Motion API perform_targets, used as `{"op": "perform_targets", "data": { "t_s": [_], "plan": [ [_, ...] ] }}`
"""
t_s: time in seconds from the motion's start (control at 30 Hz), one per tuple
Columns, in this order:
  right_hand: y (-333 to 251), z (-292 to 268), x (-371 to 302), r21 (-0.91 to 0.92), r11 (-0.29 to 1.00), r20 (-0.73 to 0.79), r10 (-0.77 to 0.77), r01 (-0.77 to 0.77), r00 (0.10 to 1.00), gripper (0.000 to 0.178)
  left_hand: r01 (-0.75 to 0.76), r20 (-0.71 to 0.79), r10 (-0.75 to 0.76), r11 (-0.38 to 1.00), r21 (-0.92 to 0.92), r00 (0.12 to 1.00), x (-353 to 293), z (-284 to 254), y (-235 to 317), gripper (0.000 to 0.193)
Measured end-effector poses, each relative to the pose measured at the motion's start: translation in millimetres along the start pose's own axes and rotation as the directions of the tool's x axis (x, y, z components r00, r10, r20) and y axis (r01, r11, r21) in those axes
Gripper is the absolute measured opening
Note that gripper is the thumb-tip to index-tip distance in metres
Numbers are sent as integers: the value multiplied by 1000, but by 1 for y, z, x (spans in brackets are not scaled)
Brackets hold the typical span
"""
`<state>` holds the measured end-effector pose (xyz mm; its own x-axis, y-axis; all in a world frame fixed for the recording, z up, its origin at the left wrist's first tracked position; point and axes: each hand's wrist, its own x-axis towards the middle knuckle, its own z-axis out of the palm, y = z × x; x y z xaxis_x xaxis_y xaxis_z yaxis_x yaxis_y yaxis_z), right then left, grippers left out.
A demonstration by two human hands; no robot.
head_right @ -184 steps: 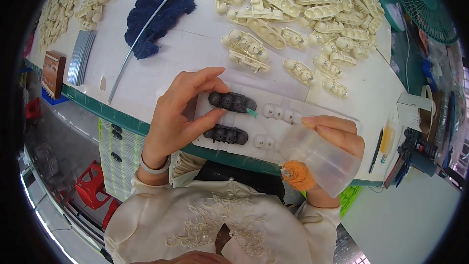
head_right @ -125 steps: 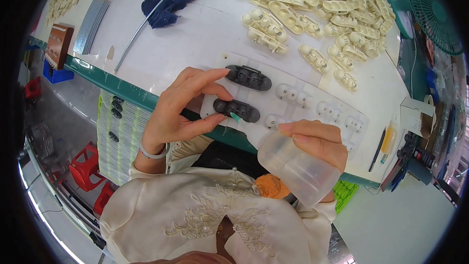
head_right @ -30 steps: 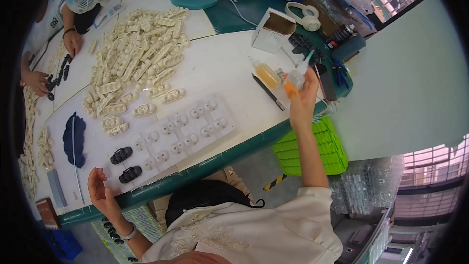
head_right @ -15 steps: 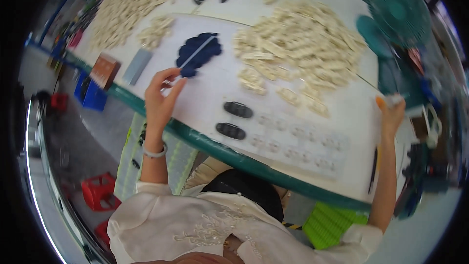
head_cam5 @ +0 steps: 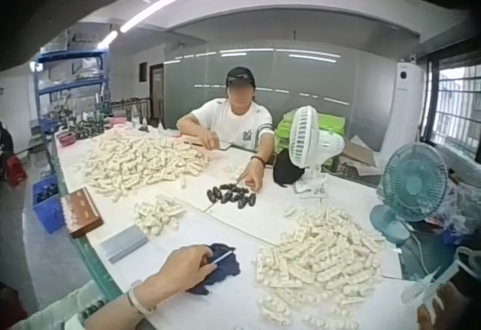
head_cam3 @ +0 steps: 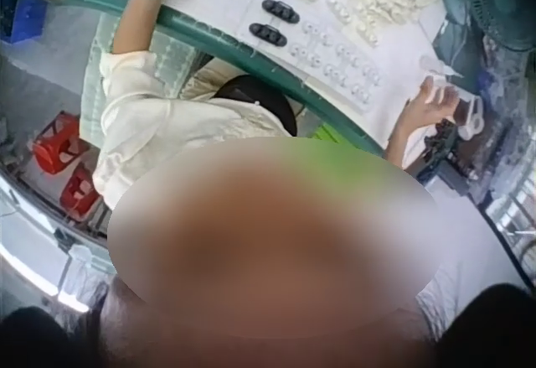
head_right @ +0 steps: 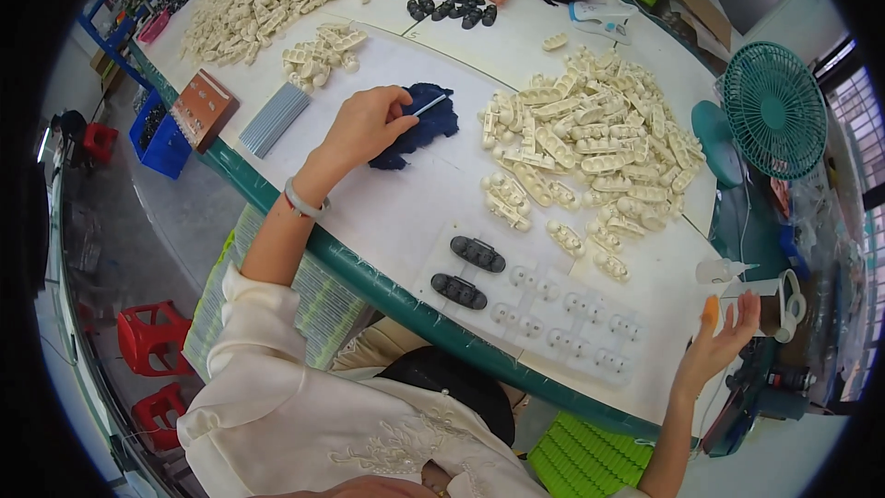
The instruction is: The person applies adhesive from a squeeze bottle to small black plastic components, then assembles them using an assembly jig.
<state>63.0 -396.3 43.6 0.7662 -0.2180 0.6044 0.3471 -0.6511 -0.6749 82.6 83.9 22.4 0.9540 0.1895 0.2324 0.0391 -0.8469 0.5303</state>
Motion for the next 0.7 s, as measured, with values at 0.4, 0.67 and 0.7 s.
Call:
{"op": "perform_targets", "data": {
  "t_s": [0.4,0.67,0.7],
  "plan": [
    [-154,164,29,289,787,671,-572,545,471,49,122,179,-37,861,-493,983,29,5,-42,19],
    [-166,413,98,4,828,818,-325,561,475,75,296,238,-212,312,-903,948,16,-19,-66,26],
    [-169,433,101,-42,840,850,-254,541,461,77,289,232,-207,314,-904,951,15,-23,-65,26]
  ]
}}
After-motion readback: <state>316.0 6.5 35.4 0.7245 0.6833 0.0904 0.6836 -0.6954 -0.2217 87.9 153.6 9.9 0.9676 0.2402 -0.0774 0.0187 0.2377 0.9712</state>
